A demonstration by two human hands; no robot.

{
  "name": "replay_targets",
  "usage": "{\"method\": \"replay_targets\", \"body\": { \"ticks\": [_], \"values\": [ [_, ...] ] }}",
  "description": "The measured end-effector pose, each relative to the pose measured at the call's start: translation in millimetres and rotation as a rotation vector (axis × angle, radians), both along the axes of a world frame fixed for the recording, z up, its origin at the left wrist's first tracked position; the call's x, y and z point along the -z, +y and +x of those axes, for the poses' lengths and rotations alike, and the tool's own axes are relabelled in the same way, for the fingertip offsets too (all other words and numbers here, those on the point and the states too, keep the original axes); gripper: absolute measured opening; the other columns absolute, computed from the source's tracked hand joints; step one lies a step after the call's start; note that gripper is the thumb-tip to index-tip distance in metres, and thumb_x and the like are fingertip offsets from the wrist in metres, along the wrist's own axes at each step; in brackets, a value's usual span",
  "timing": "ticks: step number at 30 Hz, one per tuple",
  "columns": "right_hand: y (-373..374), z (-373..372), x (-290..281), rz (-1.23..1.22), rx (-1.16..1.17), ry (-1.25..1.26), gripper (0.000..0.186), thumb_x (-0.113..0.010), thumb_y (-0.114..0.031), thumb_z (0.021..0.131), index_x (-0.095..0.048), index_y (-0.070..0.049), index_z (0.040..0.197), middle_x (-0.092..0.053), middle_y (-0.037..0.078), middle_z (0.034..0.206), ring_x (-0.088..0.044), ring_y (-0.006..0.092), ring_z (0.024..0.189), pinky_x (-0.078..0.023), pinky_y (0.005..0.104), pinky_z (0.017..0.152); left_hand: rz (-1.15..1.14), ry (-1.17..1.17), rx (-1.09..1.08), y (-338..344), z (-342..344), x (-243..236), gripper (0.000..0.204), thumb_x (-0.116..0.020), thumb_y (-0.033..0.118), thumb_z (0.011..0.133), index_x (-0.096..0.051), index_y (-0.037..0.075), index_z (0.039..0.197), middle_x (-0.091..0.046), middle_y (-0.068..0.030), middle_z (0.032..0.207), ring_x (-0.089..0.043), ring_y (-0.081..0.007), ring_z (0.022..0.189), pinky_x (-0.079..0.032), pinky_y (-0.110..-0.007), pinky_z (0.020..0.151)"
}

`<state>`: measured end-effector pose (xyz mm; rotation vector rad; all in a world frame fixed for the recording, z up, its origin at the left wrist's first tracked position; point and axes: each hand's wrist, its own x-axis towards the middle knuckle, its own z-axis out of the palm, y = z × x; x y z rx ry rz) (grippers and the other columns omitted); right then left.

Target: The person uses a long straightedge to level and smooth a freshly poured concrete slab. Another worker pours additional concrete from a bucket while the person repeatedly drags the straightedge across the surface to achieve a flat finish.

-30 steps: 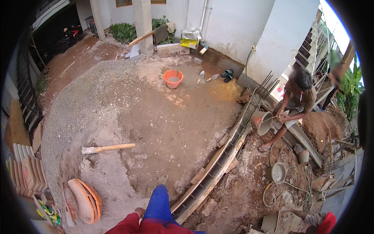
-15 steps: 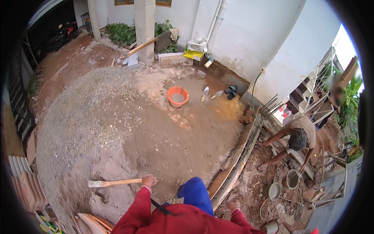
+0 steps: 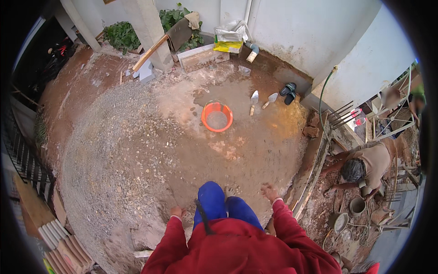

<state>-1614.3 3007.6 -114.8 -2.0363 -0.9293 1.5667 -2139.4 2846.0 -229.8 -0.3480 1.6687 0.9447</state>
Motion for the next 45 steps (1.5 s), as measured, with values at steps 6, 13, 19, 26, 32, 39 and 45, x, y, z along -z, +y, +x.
{"method": "replay_targets", "body": {
  "ticks": [6, 13, 19, 26, 32, 39, 45],
  "values": [
    [158, -58, -45, 0.154, 0.145, 0.089, 0.031, -0.065, -0.022, 0.088, -0.066, -0.003, 0.112, -0.071, 0.010, 0.086, -0.065, 0.0154, 0.067, -0.052, 0.0290, 0.057, 0.100, 0.204, 0.329, 272, -30, 38, 0.019, -0.051, 0.012, 0.094, -0.056, 0.007, 0.112, -0.066, -0.0116, 0.084, -0.066, -0.0260, 0.070, -0.054, -0.037, 0.053],
    [93, -99, 44, -0.414, 0.435, -0.032, 0.031, -0.065, -0.021, 0.087, -0.064, 0.003, 0.107, -0.071, 0.016, 0.084, -0.067, 0.0188, 0.063, -0.054, 0.0309, 0.054, 0.261, -0.739, 0.405, 601, -72, 184, 0.017, -0.049, 0.031, 0.089, -0.058, 0.017, 0.086, -0.053, -0.0001, 0.067, -0.052, -0.0208, 0.056, -0.044, -0.036, 0.048],
    [26, -168, 12, -0.744, 0.609, -0.011, 0.030, -0.063, -0.020, 0.092, -0.060, 0.002, 0.112, -0.070, 0.016, 0.087, -0.068, 0.0212, 0.064, -0.055, 0.0324, 0.054, 0.180, 0.564, 1.228, 797, 37, 269, 0.084, -0.081, 0.033, 0.073, -0.043, -0.004, 0.138, -0.060, -0.0255, 0.127, -0.058, -0.0357, 0.120, -0.045, -0.040, 0.101],
    [73, -208, 15, -0.785, 0.712, 0.111, 0.030, -0.062, -0.018, 0.093, -0.060, 0.004, 0.114, -0.070, 0.017, 0.088, -0.068, 0.0211, 0.070, -0.056, 0.0320, 0.060, 0.179, 0.524, 1.242, 887, 102, 314, 0.112, -0.082, 0.032, 0.071, -0.016, -0.009, 0.151, -0.046, -0.0284, 0.143, -0.052, -0.0371, 0.127, -0.043, -0.040, 0.105],
    [100, -231, 23, -0.693, 0.759, 0.134, 0.031, -0.061, -0.022, 0.095, -0.060, 0.002, 0.116, -0.069, 0.014, 0.088, -0.067, 0.0180, 0.068, -0.054, 0.0287, 0.057, 0.431, 0.690, 1.446, 833, 133, 232, 0.046, -0.080, 0.041, 0.075, -0.064, 0.003, 0.096, -0.062, -0.0101, 0.085, -0.059, -0.0226, 0.079, -0.047, -0.039, 0.073],
    [113, -248, 23, -0.499, 0.812, 0.248, 0.041, -0.066, -0.032, 0.094, -0.059, 0.000, 0.119, -0.069, 0.012, 0.092, -0.067, 0.0180, 0.073, -0.055, 0.0290, 0.060, 0.543, 0.598, 1.888, 715, 180, 103, 0.040, -0.074, 0.039, 0.078, -0.060, 0.001, 0.082, -0.066, -0.0195, 0.079, -0.065, -0.0380, 0.079, -0.048, -0.046, 0.069],
    [65, -253, 27, -0.399, 0.863, 0.275, 0.039, -0.067, -0.029, 0.092, -0.060, -0.001, 0.119, -0.069, 0.011, 0.094, -0.066, 0.0161, 0.073, -0.054, 0.0270, 0.061, 0.519, 0.557, 2.202, 611, 219, -56, 0.043, -0.070, 0.043, 0.079, -0.061, 0.001, 0.082, -0.065, -0.0238, 0.084, -0.064, -0.0400, 0.083, -0.048, -0.050, 0.073]
  ]
}}
